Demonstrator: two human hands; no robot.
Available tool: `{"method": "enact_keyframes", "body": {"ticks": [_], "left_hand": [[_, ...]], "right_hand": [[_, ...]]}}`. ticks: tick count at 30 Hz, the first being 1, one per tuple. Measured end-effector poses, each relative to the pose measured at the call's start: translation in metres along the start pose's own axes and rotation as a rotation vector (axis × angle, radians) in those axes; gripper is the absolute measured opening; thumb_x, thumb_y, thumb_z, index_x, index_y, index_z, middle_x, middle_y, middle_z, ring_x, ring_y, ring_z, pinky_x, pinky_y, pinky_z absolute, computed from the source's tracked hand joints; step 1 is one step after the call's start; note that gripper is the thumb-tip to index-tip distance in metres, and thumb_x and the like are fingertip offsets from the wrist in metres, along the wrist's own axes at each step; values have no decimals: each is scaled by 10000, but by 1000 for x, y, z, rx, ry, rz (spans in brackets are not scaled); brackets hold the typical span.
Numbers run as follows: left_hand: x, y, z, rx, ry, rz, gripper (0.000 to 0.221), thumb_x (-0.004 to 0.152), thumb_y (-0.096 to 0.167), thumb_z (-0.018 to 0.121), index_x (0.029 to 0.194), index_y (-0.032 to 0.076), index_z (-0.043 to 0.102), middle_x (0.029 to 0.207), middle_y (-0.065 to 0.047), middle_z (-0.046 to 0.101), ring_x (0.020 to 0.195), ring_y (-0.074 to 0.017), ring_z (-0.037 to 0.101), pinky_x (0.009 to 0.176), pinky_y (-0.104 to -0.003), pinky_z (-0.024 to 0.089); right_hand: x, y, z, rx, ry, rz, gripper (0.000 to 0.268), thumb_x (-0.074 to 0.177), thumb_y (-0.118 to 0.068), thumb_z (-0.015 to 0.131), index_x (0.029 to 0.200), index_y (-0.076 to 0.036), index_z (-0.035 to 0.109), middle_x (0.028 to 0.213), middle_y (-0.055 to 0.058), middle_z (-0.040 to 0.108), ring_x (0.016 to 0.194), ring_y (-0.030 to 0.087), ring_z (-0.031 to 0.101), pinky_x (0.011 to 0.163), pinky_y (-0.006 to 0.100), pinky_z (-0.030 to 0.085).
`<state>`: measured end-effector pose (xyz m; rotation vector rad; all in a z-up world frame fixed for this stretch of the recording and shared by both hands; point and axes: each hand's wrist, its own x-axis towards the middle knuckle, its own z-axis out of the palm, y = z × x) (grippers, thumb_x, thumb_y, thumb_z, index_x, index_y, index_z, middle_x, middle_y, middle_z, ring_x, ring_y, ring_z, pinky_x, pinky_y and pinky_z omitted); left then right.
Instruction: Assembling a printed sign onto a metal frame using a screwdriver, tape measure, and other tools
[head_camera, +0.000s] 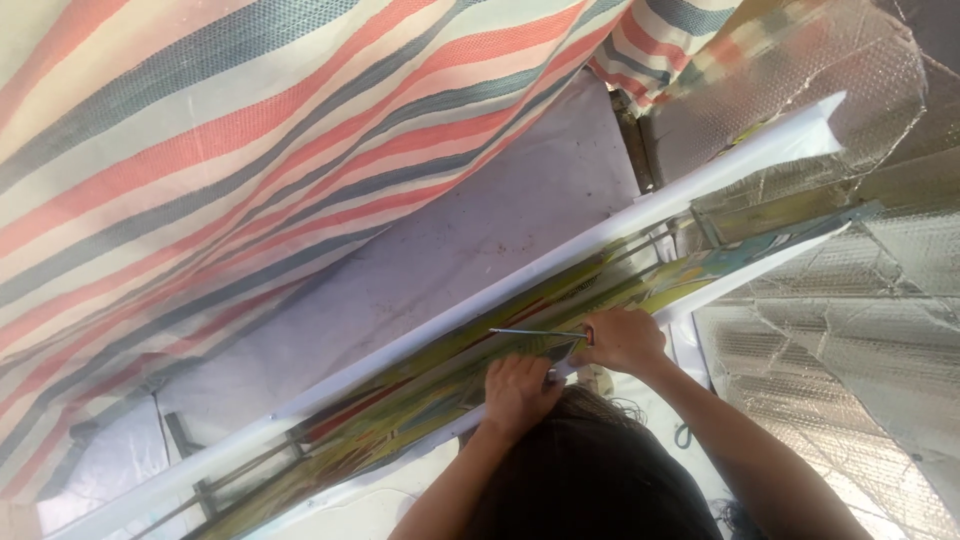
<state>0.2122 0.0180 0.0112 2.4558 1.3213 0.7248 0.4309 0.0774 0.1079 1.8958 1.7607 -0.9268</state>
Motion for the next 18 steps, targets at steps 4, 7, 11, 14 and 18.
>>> {"method": "enact_keyframes", "body": {"ticks": [4, 7, 11, 14, 18], "left_hand": [[0, 0, 17, 48, 22, 3, 441, 773, 633, 721, 778, 206, 609, 707, -12, 640, 724, -249, 685, 640, -420, 534], [1, 1, 15, 39, 4, 9, 433, 780, 599, 734, 743, 195, 583, 687, -13, 618, 713, -265, 681, 629, -425, 523], [5, 6, 8, 29, 4, 21, 402, 790, 559, 742, 721, 207, 560, 666, 4, 577, 688, -264, 668, 622, -405, 502], [12, 13, -1, 59, -2, -4, 396, 780, 533, 771, 712, 196, 576, 648, -4, 592, 673, -254, 686, 631, -412, 522], [14, 14, 5, 42, -32, -36, 437, 750, 584, 744, 708, 189, 563, 660, -24, 624, 705, -267, 710, 646, -441, 534]], "right_hand": [[-13, -10, -16, -8, -31, 11, 631, 642, -876, 732, 803, -268, 673, 736, 7, 707, 781, 271, 746, 801, 403, 557], [-6, -8, -11, -15, -42, 0, 626, 665, -862, 731, 813, -256, 674, 742, 11, 710, 792, 270, 746, 811, 400, 553], [-1, -4, -7, -26, -66, 1, 624, 657, -853, 740, 828, -256, 681, 748, 12, 710, 796, 281, 746, 807, 411, 552], [-7, -2, -5, 11, -15, -41, 585, 702, -789, 764, 846, -227, 693, 760, 36, 721, 803, 299, 749, 844, 415, 539], [-18, -10, -16, 33, -14, -7, 489, 765, -712, 773, 820, -233, 690, 743, 30, 713, 783, 290, 744, 848, 405, 547]]}}
